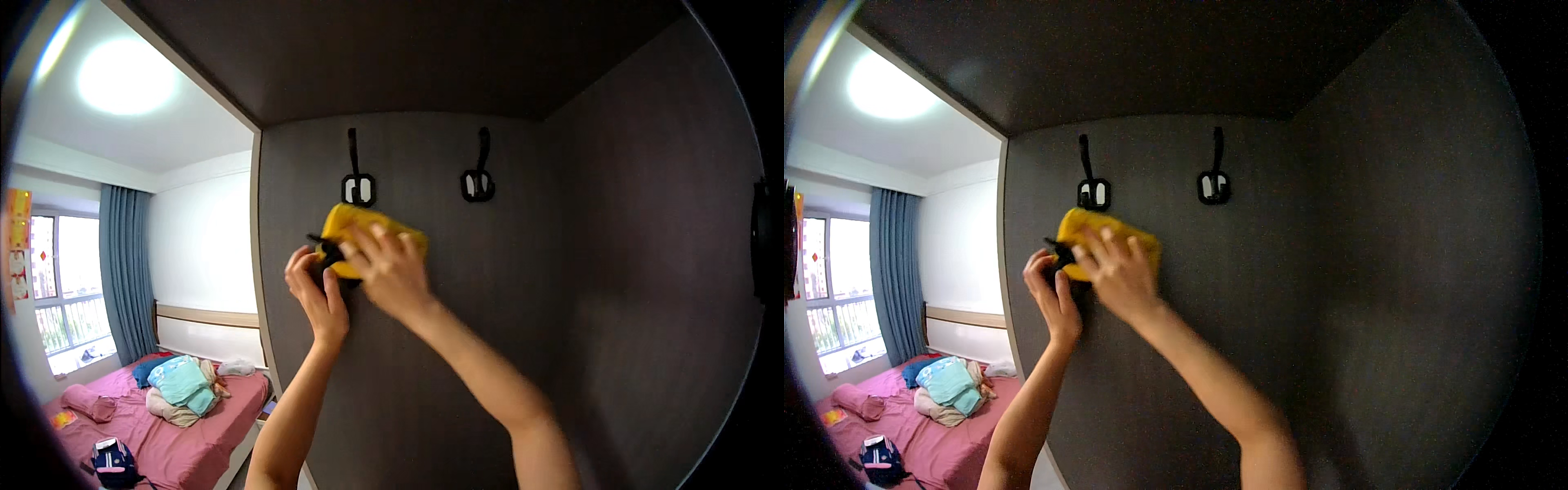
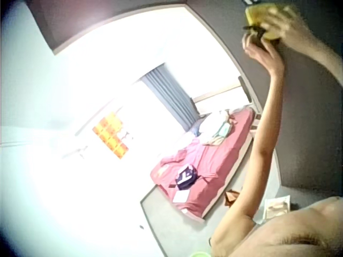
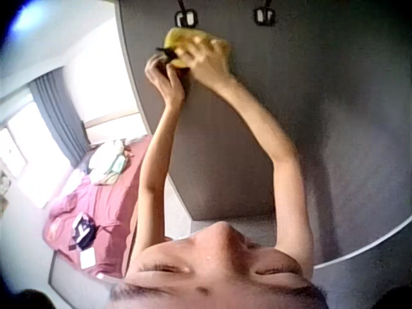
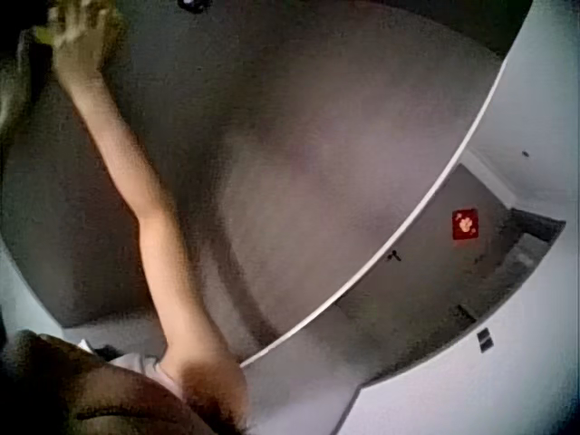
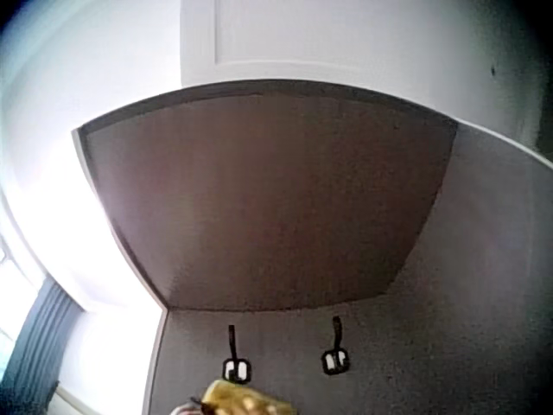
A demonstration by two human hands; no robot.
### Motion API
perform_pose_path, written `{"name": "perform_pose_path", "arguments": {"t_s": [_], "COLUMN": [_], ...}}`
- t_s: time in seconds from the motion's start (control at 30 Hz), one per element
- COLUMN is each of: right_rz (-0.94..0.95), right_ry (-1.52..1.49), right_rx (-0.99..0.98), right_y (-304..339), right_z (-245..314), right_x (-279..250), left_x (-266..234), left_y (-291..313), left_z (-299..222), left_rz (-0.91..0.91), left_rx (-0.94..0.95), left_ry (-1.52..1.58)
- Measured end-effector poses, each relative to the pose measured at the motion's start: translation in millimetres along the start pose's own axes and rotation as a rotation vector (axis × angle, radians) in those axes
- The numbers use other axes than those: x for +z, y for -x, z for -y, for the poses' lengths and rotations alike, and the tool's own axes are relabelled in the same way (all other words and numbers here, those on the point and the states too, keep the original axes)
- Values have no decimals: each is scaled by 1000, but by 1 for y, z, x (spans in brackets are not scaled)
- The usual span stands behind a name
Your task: The person wipes the interior walls, shelves, and hooks of a wardrobe using a cloth, handles a small component, and folds the cloth.
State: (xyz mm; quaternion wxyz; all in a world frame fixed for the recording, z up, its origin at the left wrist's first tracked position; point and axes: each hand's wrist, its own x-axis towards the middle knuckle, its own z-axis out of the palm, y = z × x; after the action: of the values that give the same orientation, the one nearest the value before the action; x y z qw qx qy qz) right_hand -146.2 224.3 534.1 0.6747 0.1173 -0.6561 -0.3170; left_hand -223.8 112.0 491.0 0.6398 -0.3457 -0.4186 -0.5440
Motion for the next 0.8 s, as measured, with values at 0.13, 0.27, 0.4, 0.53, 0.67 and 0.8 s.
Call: {"name": "perform_pose_path", "arguments": {"t_s": [0.13, 0.27, 0.4, 0.53, 0.67, 0.8], "right_rz": [-57, -79, -125, -63, -2, -227], "right_ry": [186, -89, -211, 54, -129, -62], "right_rx": [203, 47, 13, 105, 543, -85], "right_y": [-1, -38, -25, 37, 5, -85], "right_z": [21, 42, 7, -55, -89, -77], "right_x": [-1, 11, 4, -27, -54, -67], "left_x": [-5, -2, -11, -33, -19, 16], "left_y": [5, 7, 7, -9, -43, -83], "left_z": [13, 15, 25, 10, -19, -37], "left_rz": [72, -37, 70, 254, 387, 350], "left_rx": [-48, -179, -97, -172, -35, -98], "left_ry": [199, 390, 288, 172, 6, 264]}}
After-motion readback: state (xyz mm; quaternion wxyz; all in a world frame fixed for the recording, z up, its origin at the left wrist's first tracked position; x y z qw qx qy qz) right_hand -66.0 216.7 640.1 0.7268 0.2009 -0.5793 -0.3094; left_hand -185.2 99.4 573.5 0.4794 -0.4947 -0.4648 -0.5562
